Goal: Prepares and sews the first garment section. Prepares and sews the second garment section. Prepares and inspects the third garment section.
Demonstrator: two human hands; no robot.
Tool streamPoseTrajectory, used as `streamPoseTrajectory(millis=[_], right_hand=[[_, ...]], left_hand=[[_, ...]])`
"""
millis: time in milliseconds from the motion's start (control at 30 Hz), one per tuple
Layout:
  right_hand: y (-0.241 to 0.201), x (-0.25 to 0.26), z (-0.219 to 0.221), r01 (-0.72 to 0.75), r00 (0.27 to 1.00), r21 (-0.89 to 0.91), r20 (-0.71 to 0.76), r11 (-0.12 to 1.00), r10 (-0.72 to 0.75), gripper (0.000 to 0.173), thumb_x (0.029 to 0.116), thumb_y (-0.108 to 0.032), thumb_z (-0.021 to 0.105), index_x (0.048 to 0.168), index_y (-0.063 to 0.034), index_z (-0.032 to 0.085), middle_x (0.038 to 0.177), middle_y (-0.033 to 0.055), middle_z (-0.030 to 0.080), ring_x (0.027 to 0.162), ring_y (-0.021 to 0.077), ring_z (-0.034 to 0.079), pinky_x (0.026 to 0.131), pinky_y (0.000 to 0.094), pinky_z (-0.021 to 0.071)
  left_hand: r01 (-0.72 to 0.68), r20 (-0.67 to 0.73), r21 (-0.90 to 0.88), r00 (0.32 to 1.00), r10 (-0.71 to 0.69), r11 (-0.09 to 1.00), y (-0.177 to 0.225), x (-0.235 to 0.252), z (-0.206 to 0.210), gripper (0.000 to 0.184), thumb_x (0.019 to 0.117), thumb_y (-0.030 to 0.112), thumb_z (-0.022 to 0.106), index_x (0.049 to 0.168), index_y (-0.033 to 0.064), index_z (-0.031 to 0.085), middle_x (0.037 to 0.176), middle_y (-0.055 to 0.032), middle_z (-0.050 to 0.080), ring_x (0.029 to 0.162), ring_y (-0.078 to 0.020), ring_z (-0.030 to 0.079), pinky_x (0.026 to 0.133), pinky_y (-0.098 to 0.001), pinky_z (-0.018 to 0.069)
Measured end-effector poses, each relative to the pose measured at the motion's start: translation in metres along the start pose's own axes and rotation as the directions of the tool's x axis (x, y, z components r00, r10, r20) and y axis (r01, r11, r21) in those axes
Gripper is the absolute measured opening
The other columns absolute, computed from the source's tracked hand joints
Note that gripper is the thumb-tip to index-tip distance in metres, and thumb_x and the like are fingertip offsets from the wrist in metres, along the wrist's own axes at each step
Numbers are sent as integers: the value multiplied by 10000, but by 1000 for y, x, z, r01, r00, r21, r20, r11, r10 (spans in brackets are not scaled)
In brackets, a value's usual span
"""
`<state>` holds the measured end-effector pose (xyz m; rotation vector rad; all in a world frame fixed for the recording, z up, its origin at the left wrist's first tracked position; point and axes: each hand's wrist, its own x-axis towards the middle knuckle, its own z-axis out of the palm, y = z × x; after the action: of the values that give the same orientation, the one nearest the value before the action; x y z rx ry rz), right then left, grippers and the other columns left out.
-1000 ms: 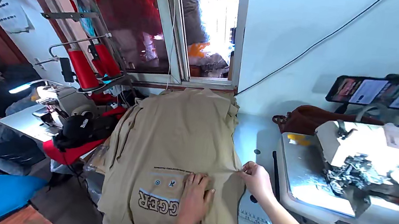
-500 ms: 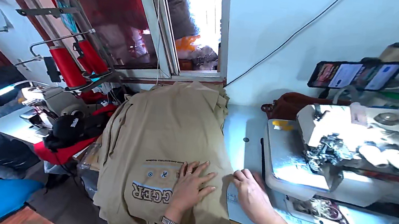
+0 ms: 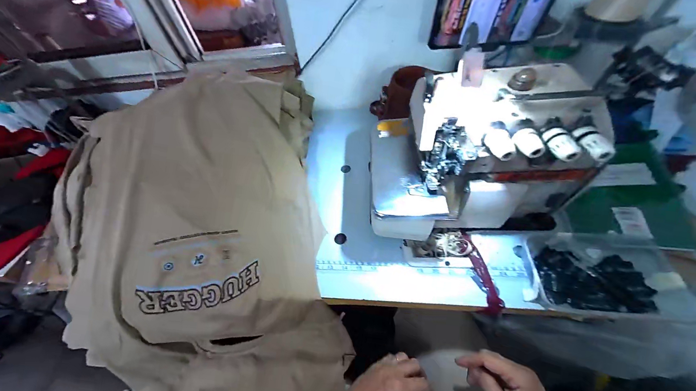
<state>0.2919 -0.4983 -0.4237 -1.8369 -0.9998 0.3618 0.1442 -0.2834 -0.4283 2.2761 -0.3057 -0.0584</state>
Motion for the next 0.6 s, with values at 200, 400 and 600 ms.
streamPoseTrajectory(millis=[200,400,600], right_hand=[[18,-48,10,-65,998,-26,25,998,65,269,991,-135,518,1019,-69,777,937,87,705,870,147,665,791,294,563],[25,-46,11,-39,999,54,10,998,38,266,995,-182,523,1009,-103,777,915,42,685,851,80,632,762,228,535],[27,-55,10,-332,913,-38,-263,943,311,275,972,-168,553,1124,-28,736,1074,153,687,1000,253,665,874,423,569]], left_hand=[[105,202,-110,976,-81,988,-9,17,25,78,915,40,688,980,31,729,1145,-207,625,1163,-364,578,1149,-521,369],[184,242,-142,959,-146,973,-15,25,1,95,942,12,643,993,-59,680,1136,-235,628,1020,-332,650,939,-467,539],[214,250,-112,951,-181,970,-11,22,13,305,883,56,750,1177,22,672,1300,-267,550,1203,-408,572,1038,-551,482]])
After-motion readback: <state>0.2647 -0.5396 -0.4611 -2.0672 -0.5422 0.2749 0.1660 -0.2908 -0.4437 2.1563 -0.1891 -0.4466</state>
